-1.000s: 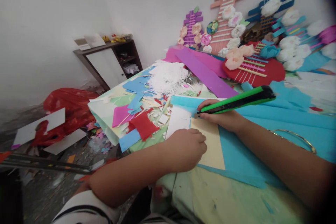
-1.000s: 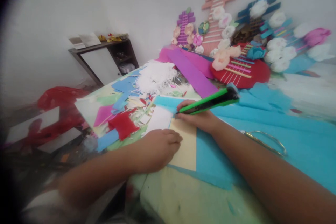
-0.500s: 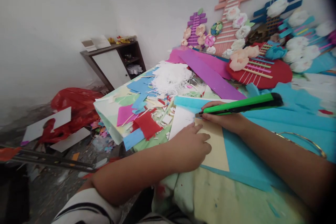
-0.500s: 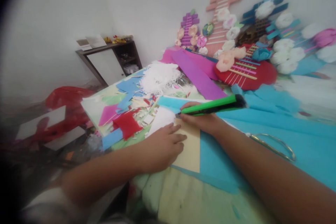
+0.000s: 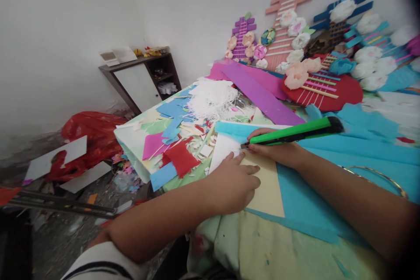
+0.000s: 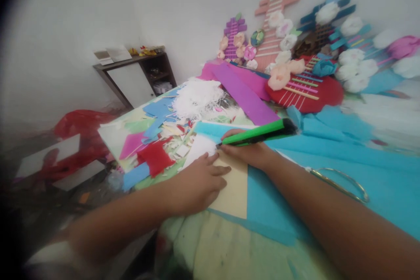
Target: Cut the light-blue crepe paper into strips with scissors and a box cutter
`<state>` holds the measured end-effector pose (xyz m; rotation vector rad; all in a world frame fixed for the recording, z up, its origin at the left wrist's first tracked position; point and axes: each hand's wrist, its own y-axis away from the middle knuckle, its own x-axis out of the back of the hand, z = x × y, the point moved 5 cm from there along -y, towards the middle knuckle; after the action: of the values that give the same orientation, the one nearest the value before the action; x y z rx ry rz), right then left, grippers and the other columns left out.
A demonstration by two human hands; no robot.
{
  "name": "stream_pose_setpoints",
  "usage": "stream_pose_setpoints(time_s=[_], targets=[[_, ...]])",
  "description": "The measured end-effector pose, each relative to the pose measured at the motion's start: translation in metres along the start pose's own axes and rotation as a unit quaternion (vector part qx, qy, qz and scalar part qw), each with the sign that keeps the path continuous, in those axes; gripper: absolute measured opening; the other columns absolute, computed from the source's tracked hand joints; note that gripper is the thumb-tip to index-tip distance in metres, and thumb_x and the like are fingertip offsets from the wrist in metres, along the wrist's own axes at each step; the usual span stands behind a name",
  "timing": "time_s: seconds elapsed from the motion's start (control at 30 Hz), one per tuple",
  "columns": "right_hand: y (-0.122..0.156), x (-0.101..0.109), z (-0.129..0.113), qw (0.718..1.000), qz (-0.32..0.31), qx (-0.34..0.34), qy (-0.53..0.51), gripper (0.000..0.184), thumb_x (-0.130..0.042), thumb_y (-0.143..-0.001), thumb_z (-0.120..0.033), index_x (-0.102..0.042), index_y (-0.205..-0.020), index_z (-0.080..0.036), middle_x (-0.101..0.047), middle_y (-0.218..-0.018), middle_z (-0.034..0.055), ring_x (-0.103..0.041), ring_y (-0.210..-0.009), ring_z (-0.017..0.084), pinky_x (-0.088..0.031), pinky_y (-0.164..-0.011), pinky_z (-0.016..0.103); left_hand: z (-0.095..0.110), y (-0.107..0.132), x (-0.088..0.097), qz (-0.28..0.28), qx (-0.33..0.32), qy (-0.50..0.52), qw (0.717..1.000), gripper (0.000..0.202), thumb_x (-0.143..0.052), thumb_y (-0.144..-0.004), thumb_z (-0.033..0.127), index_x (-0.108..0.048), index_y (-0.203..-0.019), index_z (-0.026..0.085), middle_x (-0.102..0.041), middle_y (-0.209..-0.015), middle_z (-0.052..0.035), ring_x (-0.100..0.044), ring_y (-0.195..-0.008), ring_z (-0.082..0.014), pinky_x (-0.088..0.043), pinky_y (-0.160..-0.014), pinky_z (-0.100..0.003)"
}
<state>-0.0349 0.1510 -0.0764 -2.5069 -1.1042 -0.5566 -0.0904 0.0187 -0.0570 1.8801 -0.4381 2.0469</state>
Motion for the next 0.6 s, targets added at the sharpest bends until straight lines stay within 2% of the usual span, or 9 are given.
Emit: stream_pose_setpoints(time_s=[0.13, 0.37, 0.6], targets=[[-0.001, -0.003, -0.008, 1.0, -0.01, 0.003, 0.015, 0.02, -0.057, -0.066, -0.035, -0.053, -0.079, -0.02, -0.061, -0.077, 0.0009, -0.058, -0.076, 0.016, -0.046, -0.069, 0.029, -0.001, -0.001, 0.003, -0.001, 0.004, 0.011, 1.0, 0.021, -0.041, -0.08, 0.016, -0.061, -0.075, 0.018, -0.054, -0.118, -0.0027, -0.04, -0.114, -0.0306, -0.033, -0.089, -0.052], [-0.005, -0.003, -0.016, 0.993, -0.004, 0.012, 0.121, 0.009, -0.053, -0.066, -0.029, -0.055, -0.065, -0.02, -0.061, -0.075, 0.0018, -0.057, -0.077, 0.019, -0.044, -0.072, 0.034, 0.0, -0.001, 0.0, -0.015, 0.014, -0.009, 1.0, 0.02, -0.042, -0.08, 0.02, -0.061, -0.079, 0.018, -0.05, -0.123, -0.0026, -0.036, -0.116, -0.0364, -0.031, -0.087, -0.059], [0.001, 0.003, -0.007, 0.998, -0.003, -0.017, 0.066, 0.018, -0.054, -0.069, -0.038, -0.059, -0.075, -0.022, -0.064, -0.08, -0.0006, -0.057, -0.077, 0.017, -0.044, -0.069, 0.029, 0.0, -0.001, 0.0, -0.024, 0.01, -0.016, 1.0, 0.019, -0.043, -0.079, 0.019, -0.061, -0.082, 0.018, -0.049, -0.124, -0.0029, -0.036, -0.116, -0.0374, -0.032, -0.087, -0.06]])
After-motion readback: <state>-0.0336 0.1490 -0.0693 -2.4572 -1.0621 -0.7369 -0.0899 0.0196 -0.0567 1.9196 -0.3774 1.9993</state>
